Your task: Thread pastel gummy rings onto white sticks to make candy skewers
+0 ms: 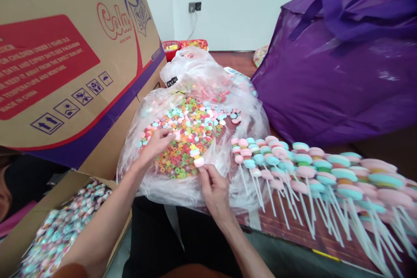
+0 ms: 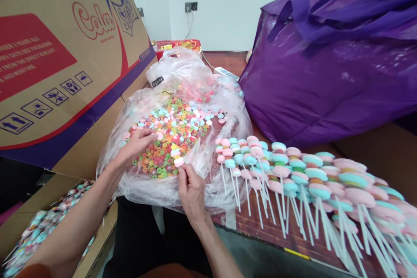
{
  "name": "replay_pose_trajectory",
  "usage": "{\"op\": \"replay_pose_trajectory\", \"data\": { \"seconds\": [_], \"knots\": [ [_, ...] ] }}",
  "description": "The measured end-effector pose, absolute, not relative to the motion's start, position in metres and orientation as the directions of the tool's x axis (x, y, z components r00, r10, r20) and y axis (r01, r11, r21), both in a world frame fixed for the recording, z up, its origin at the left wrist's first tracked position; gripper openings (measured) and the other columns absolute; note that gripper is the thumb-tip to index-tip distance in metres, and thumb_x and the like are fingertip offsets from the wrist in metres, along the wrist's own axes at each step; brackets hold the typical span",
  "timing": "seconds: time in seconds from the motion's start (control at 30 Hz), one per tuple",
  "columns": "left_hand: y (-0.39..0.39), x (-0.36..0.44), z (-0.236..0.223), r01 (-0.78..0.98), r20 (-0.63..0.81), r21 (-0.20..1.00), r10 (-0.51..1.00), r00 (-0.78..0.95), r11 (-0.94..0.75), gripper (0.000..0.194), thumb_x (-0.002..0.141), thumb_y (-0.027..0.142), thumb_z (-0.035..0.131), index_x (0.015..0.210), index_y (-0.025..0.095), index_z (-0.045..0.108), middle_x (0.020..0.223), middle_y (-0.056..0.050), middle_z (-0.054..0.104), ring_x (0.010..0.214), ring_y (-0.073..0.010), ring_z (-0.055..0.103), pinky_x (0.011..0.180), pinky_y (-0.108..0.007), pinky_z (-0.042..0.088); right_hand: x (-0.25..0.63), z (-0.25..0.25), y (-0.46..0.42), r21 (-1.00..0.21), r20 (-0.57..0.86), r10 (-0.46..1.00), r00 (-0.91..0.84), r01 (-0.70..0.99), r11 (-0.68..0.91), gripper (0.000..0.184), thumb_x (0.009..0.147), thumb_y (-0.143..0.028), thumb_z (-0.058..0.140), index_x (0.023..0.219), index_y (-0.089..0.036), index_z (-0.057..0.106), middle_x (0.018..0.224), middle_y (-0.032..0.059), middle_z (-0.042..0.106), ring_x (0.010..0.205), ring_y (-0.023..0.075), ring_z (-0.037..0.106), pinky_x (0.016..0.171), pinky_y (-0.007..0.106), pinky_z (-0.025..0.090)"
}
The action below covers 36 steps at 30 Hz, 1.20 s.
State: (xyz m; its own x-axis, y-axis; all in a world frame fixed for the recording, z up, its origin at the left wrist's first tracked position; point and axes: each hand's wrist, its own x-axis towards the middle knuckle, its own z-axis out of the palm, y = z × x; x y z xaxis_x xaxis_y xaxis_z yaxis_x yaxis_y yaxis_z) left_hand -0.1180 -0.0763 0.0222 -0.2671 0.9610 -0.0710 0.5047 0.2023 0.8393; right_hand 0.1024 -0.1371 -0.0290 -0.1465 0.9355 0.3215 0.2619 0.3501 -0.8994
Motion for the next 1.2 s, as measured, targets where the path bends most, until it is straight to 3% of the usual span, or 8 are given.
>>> {"op": "replay_pose_trajectory", "data": {
  "seconds": [0.1,0.23,0.37,0.5,0.63,0.73,0.87,1.2],
  "knots": [
    [-0.09,-0.107,0.022,0.636,-0.113,0.755,0.987,-0.112,0.159,0.019,0.079,0.03,0.057,0.066,0.017,0.061,0.056,0.003,0.045,0.054,-0.0122,0.039,0.055,-0.025,0.027,0.102,-0.029,-0.137,-0.9,0.325,0.934,-0.145,0.258,0.353,0.024,0.099,-0.03,0.048,0.083,-0.018,0.062,0.06,-0.0044,0.049,0.052,0.0099,0.043,0.05,0.021,0.034],
    [-0.098,-0.104,0.023,0.776,0.041,0.622,0.985,-0.167,0.105,0.012,0.079,0.021,0.057,0.071,0.017,0.065,0.063,0.001,0.054,0.062,-0.0137,0.045,0.061,-0.026,0.031,0.102,-0.03,-0.137,-0.89,0.337,0.932,-0.132,0.277,0.362,0.025,0.099,-0.03,0.048,0.082,-0.018,0.062,0.06,-0.0047,0.049,0.051,0.0095,0.042,0.049,0.021,0.033],
    [-0.102,-0.11,0.021,0.699,0.122,0.711,0.967,-0.225,0.073,0.018,0.081,0.023,0.058,0.087,0.018,0.074,0.076,-0.002,0.065,0.071,-0.0164,0.054,0.07,-0.027,0.041,0.102,-0.031,-0.137,-0.89,0.33,0.933,-0.142,0.283,0.358,0.026,0.099,-0.031,0.048,0.081,-0.018,0.062,0.061,-0.0048,0.049,0.05,0.0089,0.041,0.049,0.021,0.032],
    [-0.102,-0.109,0.01,0.518,0.083,0.854,0.97,-0.227,0.048,0.021,0.08,0.026,0.064,0.094,0.018,0.078,0.082,-0.005,0.068,0.077,-0.0192,0.06,0.076,-0.03,0.049,0.103,-0.031,-0.137,-0.886,0.323,0.935,-0.148,0.301,0.353,0.025,0.099,-0.031,0.049,0.083,-0.018,0.063,0.061,-0.0044,0.049,0.051,0.0093,0.042,0.05,0.021,0.033],
    [-0.097,-0.112,-0.001,0.427,0.056,0.901,0.955,-0.292,0.078,0.024,0.082,0.026,0.064,0.1,0.018,0.078,0.095,-0.007,0.069,0.086,-0.0203,0.063,0.079,-0.031,0.052,0.103,-0.031,-0.137,-0.89,0.318,0.936,-0.153,0.294,0.35,0.026,0.099,-0.031,0.049,0.082,-0.018,0.062,0.061,-0.0045,0.05,0.05,0.009,0.041,0.05,0.021,0.033],
    [-0.093,-0.114,-0.006,0.385,-0.04,0.912,0.964,-0.262,0.142,0.025,0.085,0.023,0.059,0.101,0.016,0.077,0.094,-0.007,0.069,0.076,-0.0172,0.064,0.076,-0.03,0.053,0.103,-0.031,-0.138,-0.886,0.316,0.937,-0.149,0.306,0.347,0.026,0.099,-0.032,0.049,0.082,-0.018,0.062,0.061,-0.0045,0.051,0.05,0.0092,0.041,0.05,0.021,0.033],
    [-0.093,-0.113,-0.006,0.517,-0.07,0.841,0.979,-0.193,0.162,0.028,0.088,0.02,0.052,0.102,0.017,0.077,0.083,-0.005,0.066,0.067,-0.0162,0.061,0.073,-0.031,0.051,0.103,-0.032,-0.137,-0.88,0.319,0.935,-0.154,0.319,0.353,0.027,0.099,-0.032,0.049,0.081,-0.019,0.063,0.061,-0.0045,0.051,0.05,0.0094,0.041,0.05,0.022,0.033],
    [-0.108,-0.1,0.008,0.763,0.149,0.639,0.989,0.006,-0.101,0.014,0.089,0.021,0.056,0.094,0.019,0.07,0.092,-0.006,0.058,0.088,-0.0205,0.056,0.082,-0.032,0.046,0.104,-0.036,-0.137,-0.888,0.285,0.939,-0.19,0.317,0.334,0.027,0.099,-0.033,0.048,0.082,-0.018,0.063,0.063,-0.0033,0.053,0.052,0.0098,0.045,0.051,0.022,0.034]
  ]
}}
